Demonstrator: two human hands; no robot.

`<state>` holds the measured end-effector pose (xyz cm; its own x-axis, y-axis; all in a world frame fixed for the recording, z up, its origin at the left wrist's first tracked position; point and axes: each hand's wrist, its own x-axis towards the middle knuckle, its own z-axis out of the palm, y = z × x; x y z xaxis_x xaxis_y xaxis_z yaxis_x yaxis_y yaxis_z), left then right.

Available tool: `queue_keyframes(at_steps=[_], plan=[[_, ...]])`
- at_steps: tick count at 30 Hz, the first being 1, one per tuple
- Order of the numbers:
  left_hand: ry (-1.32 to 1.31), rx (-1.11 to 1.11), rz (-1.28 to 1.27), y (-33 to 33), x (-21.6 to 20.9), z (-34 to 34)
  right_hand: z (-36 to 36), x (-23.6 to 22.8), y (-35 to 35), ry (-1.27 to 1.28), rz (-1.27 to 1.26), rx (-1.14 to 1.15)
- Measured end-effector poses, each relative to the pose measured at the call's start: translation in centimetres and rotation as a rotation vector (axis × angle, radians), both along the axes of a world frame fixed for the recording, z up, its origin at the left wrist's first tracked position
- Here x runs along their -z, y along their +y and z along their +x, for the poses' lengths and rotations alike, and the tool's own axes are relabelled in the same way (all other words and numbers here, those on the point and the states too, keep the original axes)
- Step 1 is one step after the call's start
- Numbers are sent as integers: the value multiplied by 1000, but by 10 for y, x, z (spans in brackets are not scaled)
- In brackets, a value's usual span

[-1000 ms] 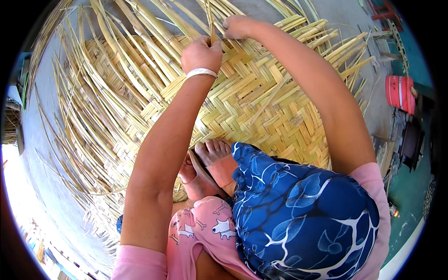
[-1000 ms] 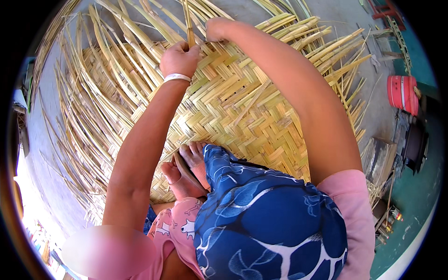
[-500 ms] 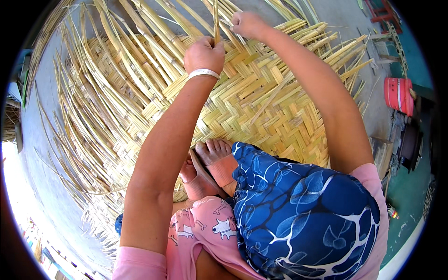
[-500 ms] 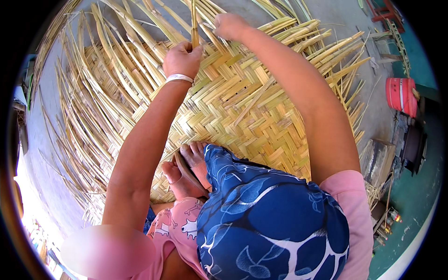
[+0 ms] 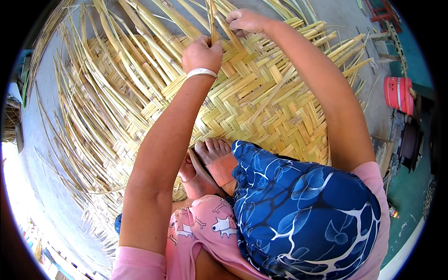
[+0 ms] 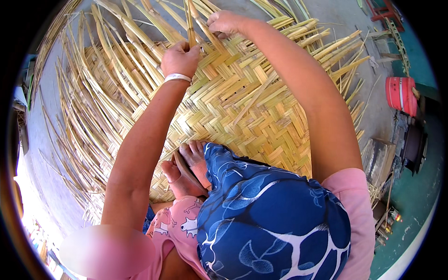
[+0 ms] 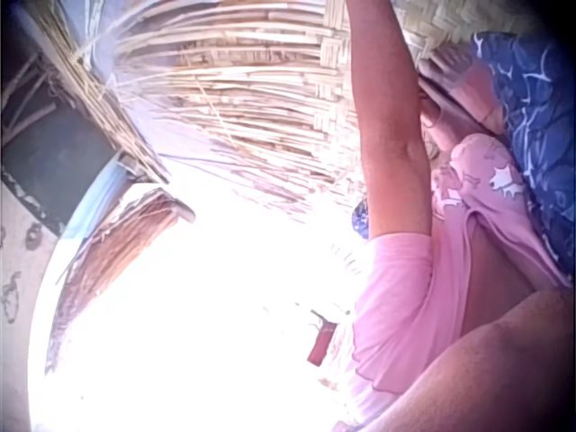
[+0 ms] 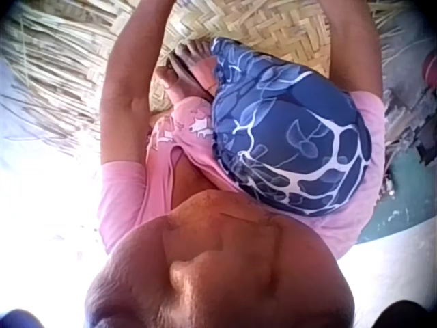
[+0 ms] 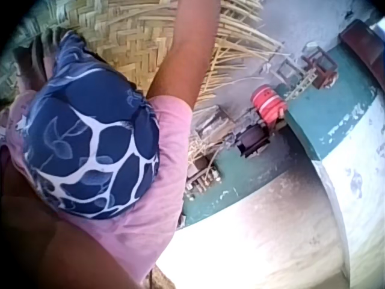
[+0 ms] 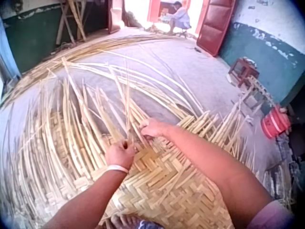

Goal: The person is weaving a mat using dried palm leaves. They are sitting on the floor and using their hands to interlace the leaves in a crisscross pattern.

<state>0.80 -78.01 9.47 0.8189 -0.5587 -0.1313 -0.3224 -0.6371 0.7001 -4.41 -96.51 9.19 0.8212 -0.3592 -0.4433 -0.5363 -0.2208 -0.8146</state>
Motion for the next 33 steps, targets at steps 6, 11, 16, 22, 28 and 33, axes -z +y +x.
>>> queue_keyframes(at_steps=[6,11,16,22,28,33], plan=[[-22,-3,-25,-1,2,-1,-1,-8,10,32,-60,-69],[-18,-33,-12,-2,-1,-4,8,5,18,31,-196,-149],[-13,-63,-50,0,1,0,14,8,25,54,-295,-93],[35,-89,-20,-5,-1,3,15,20,18,105,-133,-156],[34,-87,-54,0,-1,1,15,13,19,90,-128,-181],[66,-77,-45,2,-10,0,19,18,17,75,-163,-208]])
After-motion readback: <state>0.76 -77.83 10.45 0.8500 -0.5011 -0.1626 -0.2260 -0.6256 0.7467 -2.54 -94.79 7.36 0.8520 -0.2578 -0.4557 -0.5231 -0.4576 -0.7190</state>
